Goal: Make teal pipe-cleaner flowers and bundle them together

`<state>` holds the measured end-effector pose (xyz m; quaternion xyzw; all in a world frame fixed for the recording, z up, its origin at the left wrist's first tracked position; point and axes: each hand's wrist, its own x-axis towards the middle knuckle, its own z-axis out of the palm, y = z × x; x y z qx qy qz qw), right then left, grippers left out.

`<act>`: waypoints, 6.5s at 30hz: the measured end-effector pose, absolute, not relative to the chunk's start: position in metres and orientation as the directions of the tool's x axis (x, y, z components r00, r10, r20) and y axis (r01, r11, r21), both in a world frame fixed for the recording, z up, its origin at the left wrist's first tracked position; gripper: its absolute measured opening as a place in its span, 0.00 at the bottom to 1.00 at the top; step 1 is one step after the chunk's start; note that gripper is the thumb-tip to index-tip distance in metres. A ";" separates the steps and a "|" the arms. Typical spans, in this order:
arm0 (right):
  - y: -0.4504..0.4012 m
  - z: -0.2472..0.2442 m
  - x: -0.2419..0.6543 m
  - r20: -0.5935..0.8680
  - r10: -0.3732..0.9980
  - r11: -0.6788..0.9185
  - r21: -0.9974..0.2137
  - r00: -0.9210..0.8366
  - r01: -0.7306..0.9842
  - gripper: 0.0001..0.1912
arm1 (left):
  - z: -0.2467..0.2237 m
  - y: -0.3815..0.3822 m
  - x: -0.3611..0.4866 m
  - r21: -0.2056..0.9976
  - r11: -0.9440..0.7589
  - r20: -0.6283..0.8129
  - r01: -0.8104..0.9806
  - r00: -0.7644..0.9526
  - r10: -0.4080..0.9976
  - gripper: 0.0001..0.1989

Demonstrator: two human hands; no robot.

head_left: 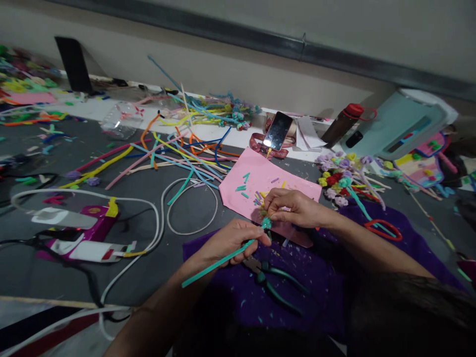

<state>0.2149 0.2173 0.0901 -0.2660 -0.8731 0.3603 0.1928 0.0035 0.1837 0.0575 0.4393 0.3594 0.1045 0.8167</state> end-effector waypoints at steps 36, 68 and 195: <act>0.215 0.094 0.202 0.277 0.705 0.512 -0.836 -0.653 0.198 0.07 | 0.053 0.179 0.003 0.832 0.555 -0.408 0.015 0.694 0.593 0.17; 0.207 0.079 0.237 0.041 0.930 0.195 -0.898 -0.366 0.395 0.10 | 0.064 0.186 -0.005 0.827 0.543 -0.388 -0.145 0.552 0.738 0.15; 0.183 0.084 0.182 -0.261 0.794 -0.312 -0.950 -0.549 0.000 0.08 | 0.054 0.182 -0.002 0.708 0.668 -0.377 -0.227 0.679 0.630 0.10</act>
